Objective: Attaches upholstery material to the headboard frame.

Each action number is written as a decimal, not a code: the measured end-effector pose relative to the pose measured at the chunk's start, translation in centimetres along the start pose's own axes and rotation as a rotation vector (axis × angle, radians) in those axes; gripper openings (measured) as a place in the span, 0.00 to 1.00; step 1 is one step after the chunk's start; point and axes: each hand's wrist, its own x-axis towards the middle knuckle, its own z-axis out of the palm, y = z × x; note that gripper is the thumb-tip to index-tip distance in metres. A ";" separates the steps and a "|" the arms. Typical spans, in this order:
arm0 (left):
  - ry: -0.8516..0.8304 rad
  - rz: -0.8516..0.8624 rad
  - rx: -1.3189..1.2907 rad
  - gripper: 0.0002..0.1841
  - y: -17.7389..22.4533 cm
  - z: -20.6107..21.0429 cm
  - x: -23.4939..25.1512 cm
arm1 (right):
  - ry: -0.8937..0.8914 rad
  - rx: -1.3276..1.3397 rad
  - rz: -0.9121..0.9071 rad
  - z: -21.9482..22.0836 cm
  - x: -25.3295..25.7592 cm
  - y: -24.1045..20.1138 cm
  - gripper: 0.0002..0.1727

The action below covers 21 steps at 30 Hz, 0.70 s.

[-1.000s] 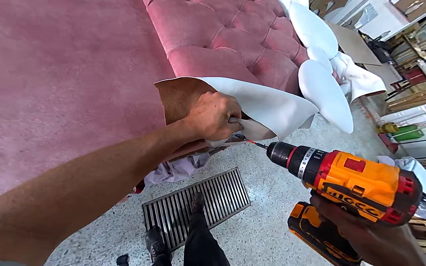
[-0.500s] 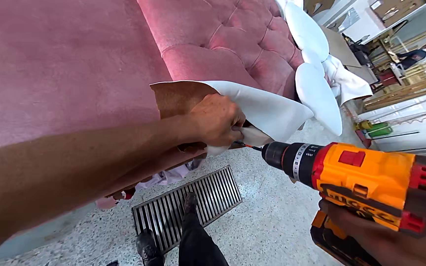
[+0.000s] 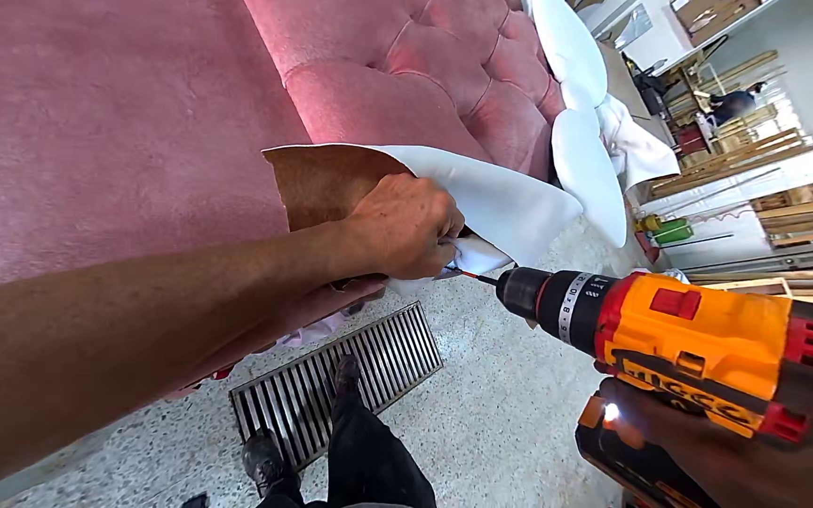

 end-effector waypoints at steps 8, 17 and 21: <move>0.024 0.022 0.006 0.15 -0.1 0.2 0.0 | 0.027 -0.028 0.044 1.2 -0.7 -0.3 0.19; 0.008 0.006 -0.003 0.13 -0.1 0.2 0.0 | 0.085 -0.064 0.109 2.7 -1.5 -1.4 0.23; 0.013 -0.005 -0.016 0.13 0.0 0.1 0.0 | 0.052 -0.035 0.177 2.8 -1.2 -2.3 0.25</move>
